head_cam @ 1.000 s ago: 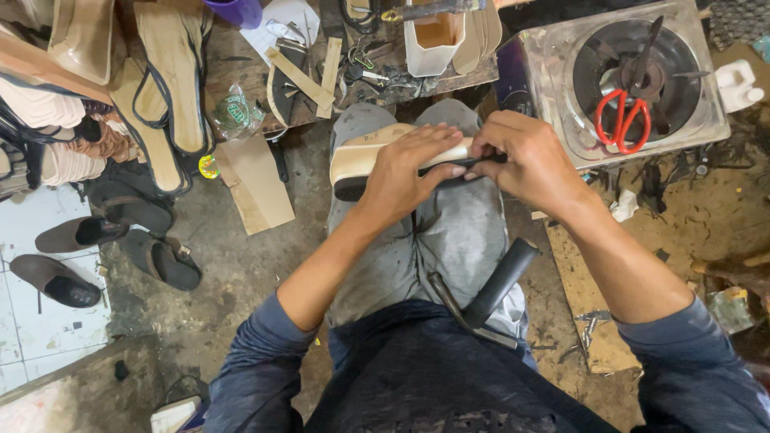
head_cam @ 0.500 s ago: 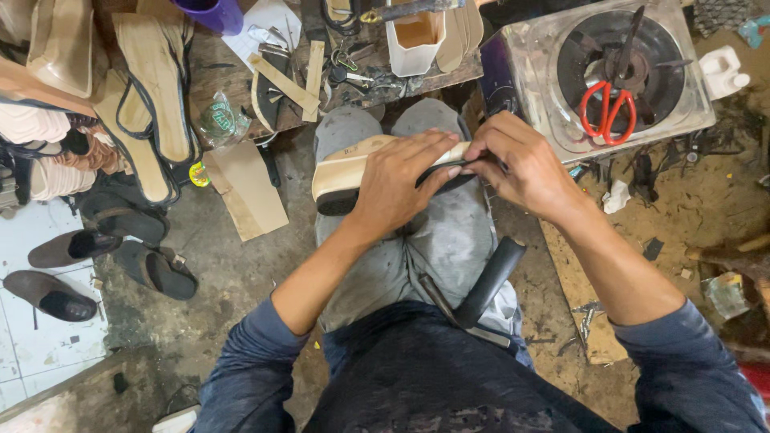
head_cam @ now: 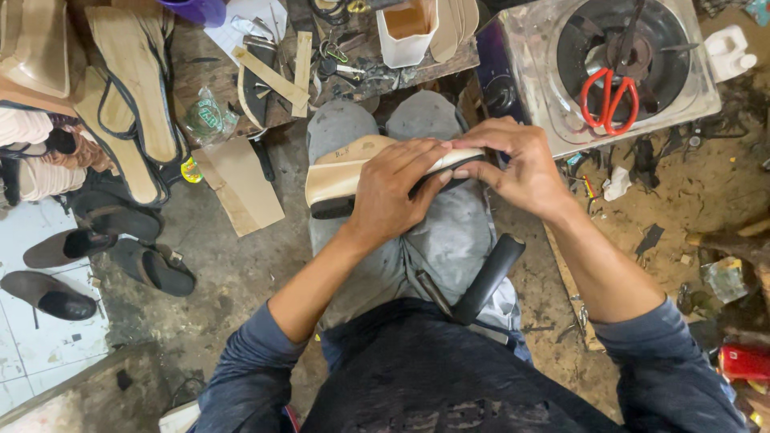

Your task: The person attaches a black rubber sole to a beige shoe upper, pressing the edges to ensure adhesion. They then use a curved metal tool to trim and smooth the sole edges along the perimeter of the shoe.

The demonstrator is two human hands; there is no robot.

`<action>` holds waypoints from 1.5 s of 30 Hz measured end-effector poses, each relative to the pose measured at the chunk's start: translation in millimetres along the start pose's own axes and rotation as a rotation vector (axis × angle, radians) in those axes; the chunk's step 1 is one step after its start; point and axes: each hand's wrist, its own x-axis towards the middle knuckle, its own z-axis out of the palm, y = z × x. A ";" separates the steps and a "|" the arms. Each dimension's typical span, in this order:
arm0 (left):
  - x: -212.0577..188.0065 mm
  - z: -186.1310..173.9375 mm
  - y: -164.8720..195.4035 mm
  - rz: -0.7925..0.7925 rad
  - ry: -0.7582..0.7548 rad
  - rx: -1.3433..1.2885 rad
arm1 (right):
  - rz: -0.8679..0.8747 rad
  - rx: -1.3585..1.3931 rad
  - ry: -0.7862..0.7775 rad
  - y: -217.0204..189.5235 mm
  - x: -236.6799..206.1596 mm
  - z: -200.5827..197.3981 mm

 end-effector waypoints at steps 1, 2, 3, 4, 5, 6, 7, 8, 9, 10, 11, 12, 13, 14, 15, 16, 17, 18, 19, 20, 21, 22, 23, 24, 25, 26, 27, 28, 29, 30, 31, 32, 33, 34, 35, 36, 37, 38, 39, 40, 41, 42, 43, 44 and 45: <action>-0.4 -0.5 1.4 -0.008 -0.007 -0.005 | -0.012 -0.007 0.013 2.1 -0.8 1.0; 0.1 -1.5 2.0 -0.009 -0.010 -0.005 | -0.034 -0.017 0.030 4.0 -1.4 2.2; 0.5 -2.1 2.5 -0.014 -0.014 -0.006 | 0.000 0.055 0.012 6.2 -2.1 3.4; 0.7 -2.5 3.0 -0.045 -0.027 -0.002 | 0.038 0.127 -0.006 8.0 -3.4 5.0; 1.3 -2.4 3.1 -0.073 -0.039 0.002 | 0.074 0.198 -0.022 10.2 -4.7 6.4; 1.6 -1.9 2.8 -0.102 -0.052 0.006 | 0.101 0.226 -0.006 12.4 -6.3 8.2; 1.6 -0.8 2.7 -0.081 -0.053 0.021 | 0.129 0.253 0.009 14.3 -8.9 10.4; 1.7 0.6 2.0 -0.060 -0.050 0.040 | 0.152 0.278 0.022 16.9 -10.9 11.9; 1.5 2.0 1.1 -0.044 -0.051 0.059 | 0.153 0.261 0.024 19.6 -12.5 13.7; 0.2 3.4 1.0 -0.043 -0.049 0.067 | 0.163 0.243 0.027 21.6 -14.9 15.2; -0.9 4.4 0.7 -0.038 -0.044 0.076 | 0.171 0.224 0.031 23.6 -16.4 16.2; -1.6 4.5 0.2 -0.027 -0.039 0.095 | 0.209 0.375 0.029 24.6 -16.9 17.5; -2.0 4.1 -0.3 -0.035 -0.035 0.094 | 0.248 0.525 0.028 24.9 -16.5 18.0; -1.8 3.3 -0.3 -0.043 -0.028 0.090 | 0.287 0.671 0.025 23.5 -15.3 18.4; -0.2 2.9 0.1 -0.047 -0.014 0.091 | 0.270 0.571 0.048 20.7 -12.6 18.2; 2.1 -0.3 -0.3 -0.048 0.007 0.077 | 0.250 0.472 0.072 16.1 -8.7 18.7; 4.3 -3.1 1.1 -0.053 0.021 0.054 | 0.243 0.373 0.101 9.0 -5.8 18.7; 7.4 -5.1 3.2 -0.054 0.034 0.029 | 0.258 0.448 0.125 0.6 -1.6 17.2; 11.0 -8.1 5.4 -0.060 0.097 0.001 | 0.260 0.527 0.148 -8.4 5.0 16.1; 13.1 -11.6 9.3 -0.069 0.155 -0.028 | 0.266 0.610 0.170 -19.2 11.1 16.5; 13.4 -15.1 14.6 -0.087 0.210 -0.064 | 0.136 0.646 0.160 -31.0 14.5 16.0; 12.7 -17.1 21.5 -0.147 0.322 -0.325 | 0.002 0.679 0.145 -42.5 18.1 14.7; 12.0 -20.1 27.5 -0.200 0.433 -0.585 | -0.035 0.566 0.177 -52.6 23.8 13.6; 8.3 -23.8 34.5 -0.261 0.537 -0.853 | -0.060 0.452 0.208 -63.1 25.7 12.7; 2.2 -28.9 41.2 -0.267 0.479 -0.811 | -0.077 0.343 0.233 -72.4 27.0 11.4; -4.9 -40.8 44.9 -0.266 0.427 -0.764 | -0.116 0.301 0.198 -79.6 30.1 8.7; -9.6 -50.9 46.7 -0.254 0.376 -0.713 | -0.167 0.256 0.166 -85.6 32.9 6.6; -9.7 -53.9 47.4 -0.281 0.356 -0.641 | -0.216 0.212 0.135 -90.7 35.5 5.4; -11.0 -57.4 48.8 -0.317 0.339 -0.569 | -0.209 0.206 0.121 -95.5 36.3 5.5; -12.6 -62.1 50.3 -0.349 0.323 -0.493 | -0.208 0.201 0.108 -99.7 37.4 7.7; -13.2 -65.9 51.9 -0.353 0.320 -0.526 | -0.211 0.193 0.096 -102.9 38.3 10.7; -15.2 -69.0 55.9 -0.360 0.316 -0.558 | -0.265 0.123 0.170 -107.0 35.8 15.4; -16.1 -72.4 59.0 -0.370 0.310 -0.595 | -0.311 0.052 0.244 -110.2 33.3 20.8; -18.6 -78.1 62.7 -0.364 0.275 -0.521 | -0.349 -0.017 0.312 -114.0 27.5 27.3; -22.6 -84.1 67.7 -0.364 0.241 -0.447 | -0.322 -0.003 0.324 -117.1 21.6 34.2; -22.2 -89.2 68.9 -0.352 0.203 -0.374 | -0.301 0.002 0.343 -117.7 19.8 39.5; -20.9 -93.5 69.2 -0.307 0.183 -0.272 | -0.284 0.002 0.369 -117.6 17.0 43.8; -20.8 -97.1 70.3 -0.269 0.162 -0.170 | -0.298 0.010 0.354 -116.5 15.3 46.2; -20.6 -100.0 71.3 -0.237 0.135 -0.072 | -0.304 0.018 0.338 -114.8 14.4 48.1; -20.2 -101.7 72.3 -0.253 0.122 -0.078 | -0.309 0.020 0.325 -113.3 13.0 48.7; -18.3 -102.9 71.6 -0.261 0.110 -0.081 | -0.311 0.036 0.316 -110.7 13.8 48.1; -17.7 -103.7 72.1 -0.274 0.096 -0.087 | -0.310 0.053 0.304 -109.2 13.7 47.9; -17.4 -103.4 72.9 -0.283 0.096 -0.096 | -0.304 0.070 0.288 -107.6 13.9 46.6; -16.4 -104.1 72.1 -0.286 0.097 -0.098 | -0.306 0.078 0.293 -106.6 14.8 46.4; -16.3 -104.0 72.0 -0.286 0.098 -0.101 | -0.310 0.083 0.300 -106.1 14.9 45.9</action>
